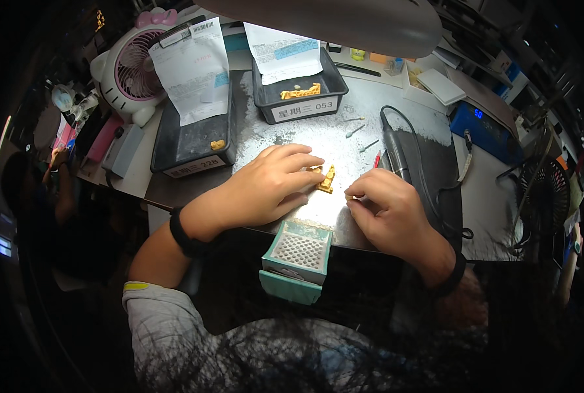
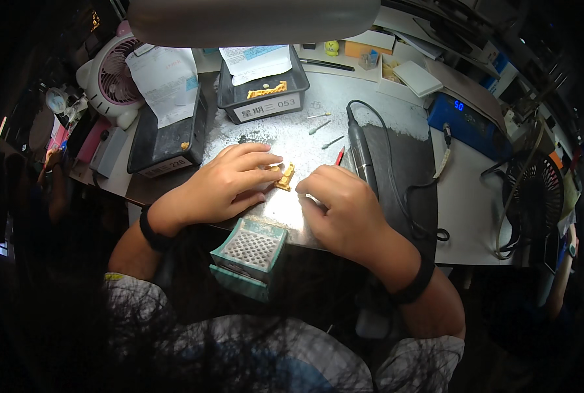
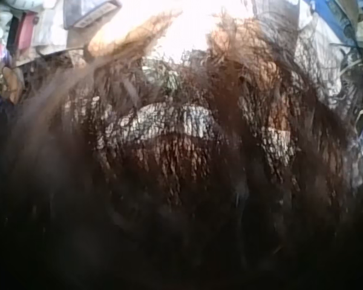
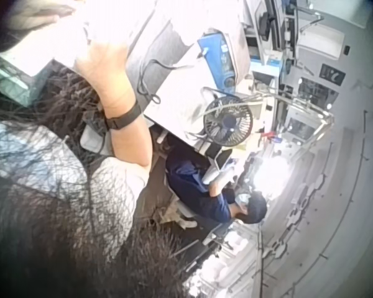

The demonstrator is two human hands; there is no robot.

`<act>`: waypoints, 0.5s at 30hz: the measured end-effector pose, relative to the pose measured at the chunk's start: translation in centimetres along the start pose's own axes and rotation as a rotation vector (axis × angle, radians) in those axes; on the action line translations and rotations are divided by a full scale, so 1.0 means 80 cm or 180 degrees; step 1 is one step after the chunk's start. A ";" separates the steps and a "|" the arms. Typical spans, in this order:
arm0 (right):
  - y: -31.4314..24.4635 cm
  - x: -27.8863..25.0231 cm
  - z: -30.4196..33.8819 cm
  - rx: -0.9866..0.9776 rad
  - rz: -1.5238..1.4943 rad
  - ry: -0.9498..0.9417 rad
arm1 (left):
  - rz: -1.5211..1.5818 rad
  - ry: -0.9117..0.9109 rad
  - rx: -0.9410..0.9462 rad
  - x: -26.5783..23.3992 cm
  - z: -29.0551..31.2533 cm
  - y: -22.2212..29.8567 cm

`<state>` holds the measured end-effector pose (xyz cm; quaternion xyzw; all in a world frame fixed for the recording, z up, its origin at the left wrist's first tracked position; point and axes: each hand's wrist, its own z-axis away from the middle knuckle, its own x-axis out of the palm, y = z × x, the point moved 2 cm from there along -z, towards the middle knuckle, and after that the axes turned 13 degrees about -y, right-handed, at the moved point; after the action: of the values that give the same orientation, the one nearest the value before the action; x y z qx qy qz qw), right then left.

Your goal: Polishing small gold-colored components using a handheld rotary tool at a workshop bench.

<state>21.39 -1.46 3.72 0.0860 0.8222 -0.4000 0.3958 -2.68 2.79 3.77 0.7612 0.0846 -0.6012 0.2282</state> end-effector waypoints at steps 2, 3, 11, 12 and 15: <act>0.001 0.001 0.000 -0.0027 0.0012 0.0032 | 0.0035 0.0099 -0.0011 0.001 -0.003 0.002; 0.002 0.002 0.000 -0.0060 0.0021 0.0061 | 0.0067 0.0200 -0.0031 0.002 -0.005 0.003; 0.002 0.008 -0.004 0.0080 -0.0025 -0.0085 | 0.0418 0.0210 0.0038 0.012 -0.008 -0.010; 0.004 0.009 -0.004 0.0111 -0.0071 -0.0106 | 0.0488 0.0251 0.0124 0.013 -0.007 -0.012; 0.006 0.010 -0.006 -0.0088 -0.0011 -0.0015 | 0.0660 0.0239 0.0327 0.015 -0.007 -0.012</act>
<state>20.83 -0.90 3.06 0.0782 0.8268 -0.3895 0.3982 -2.28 3.70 2.45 0.7985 -0.0169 -0.5489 0.2464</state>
